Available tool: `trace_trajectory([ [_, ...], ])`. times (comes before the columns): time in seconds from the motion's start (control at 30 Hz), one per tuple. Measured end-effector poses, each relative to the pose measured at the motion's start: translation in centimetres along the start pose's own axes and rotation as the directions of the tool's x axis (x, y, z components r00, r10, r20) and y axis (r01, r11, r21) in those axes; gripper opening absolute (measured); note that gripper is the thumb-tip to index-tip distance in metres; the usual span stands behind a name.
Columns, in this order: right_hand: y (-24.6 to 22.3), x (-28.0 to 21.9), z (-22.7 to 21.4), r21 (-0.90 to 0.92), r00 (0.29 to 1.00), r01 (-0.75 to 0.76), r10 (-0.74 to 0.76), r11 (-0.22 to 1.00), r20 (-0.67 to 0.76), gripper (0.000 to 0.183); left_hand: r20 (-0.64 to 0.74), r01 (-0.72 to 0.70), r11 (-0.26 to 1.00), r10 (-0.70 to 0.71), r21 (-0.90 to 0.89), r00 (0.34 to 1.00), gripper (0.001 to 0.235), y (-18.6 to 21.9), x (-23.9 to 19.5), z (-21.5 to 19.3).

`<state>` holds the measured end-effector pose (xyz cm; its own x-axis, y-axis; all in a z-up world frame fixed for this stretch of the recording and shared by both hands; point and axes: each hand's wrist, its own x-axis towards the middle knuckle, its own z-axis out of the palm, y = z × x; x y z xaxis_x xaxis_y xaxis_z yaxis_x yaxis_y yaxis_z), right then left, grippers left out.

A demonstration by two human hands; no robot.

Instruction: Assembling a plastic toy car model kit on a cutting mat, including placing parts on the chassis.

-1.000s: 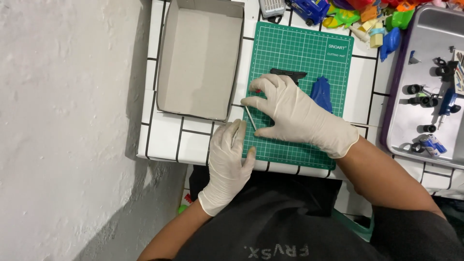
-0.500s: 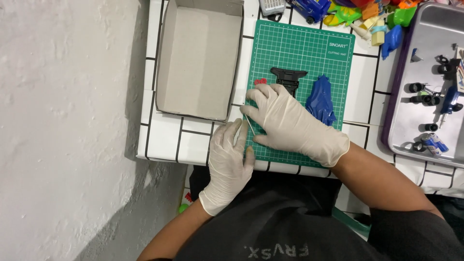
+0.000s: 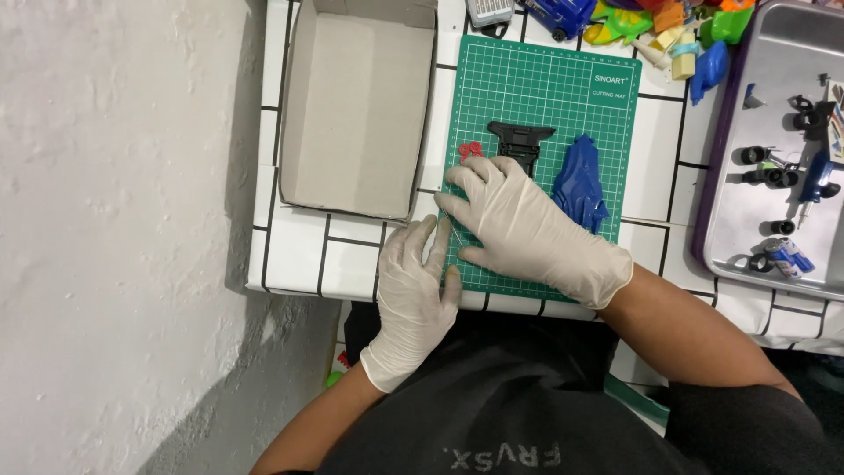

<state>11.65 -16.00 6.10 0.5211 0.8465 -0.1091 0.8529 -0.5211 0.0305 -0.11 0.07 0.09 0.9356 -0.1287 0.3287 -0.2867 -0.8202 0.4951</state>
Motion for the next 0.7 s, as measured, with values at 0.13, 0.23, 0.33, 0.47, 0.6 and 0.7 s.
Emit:
trace_trajectory([
  [0.13, 0.1, -0.6, -0.9, -0.002, 1.0, -0.011, 0.01, 1.0, -0.019, 0.079, 0.007, 0.006, 1.0, -0.006, 0.002, 1.0, 0.063, -0.1, -0.1, 0.1],
  [0.23, 0.4, -1.4, -2.3, 0.048, 0.999, -0.035, 0.036, 0.998, -0.029, 0.077, 0.014, 0.009, 1.0, -0.01, 0.006, 1.0, 0.062, 0.1, 0.0, -0.1],
  [0.33, 1.3, -3.0, -3.3, 0.257, 0.983, -0.042, 0.087, 0.966, -0.164, 0.063, 0.026, 0.013, 1.0, -0.013, -0.01, 1.0, 0.061, 0.3, 0.1, -0.4],
  [0.47, 3.0, -6.0, -2.3, 0.401, 0.855, -0.027, 0.229, 0.916, -0.466, 0.042, -0.008, -0.002, 1.0, 0.002, -0.022, 1.0, 0.063, 0.2, 0.2, -0.2],
  [0.6, 3.7, -10.1, -1.4, 0.524, 0.726, -0.121, 0.435, 0.843, -0.533, 0.028, -0.057, -0.071, 0.997, 0.07, -0.016, 0.996, 0.066, -0.3, 0.2, 0.5],
  [0.7, 3.1, -12.3, -1.1, 0.598, 0.632, -0.168, 0.551, 0.784, -0.544, 0.014, -0.055, -0.085, 0.992, 0.08, -0.097, 0.995, 0.059, 0.6, 1.0, -0.5],
])
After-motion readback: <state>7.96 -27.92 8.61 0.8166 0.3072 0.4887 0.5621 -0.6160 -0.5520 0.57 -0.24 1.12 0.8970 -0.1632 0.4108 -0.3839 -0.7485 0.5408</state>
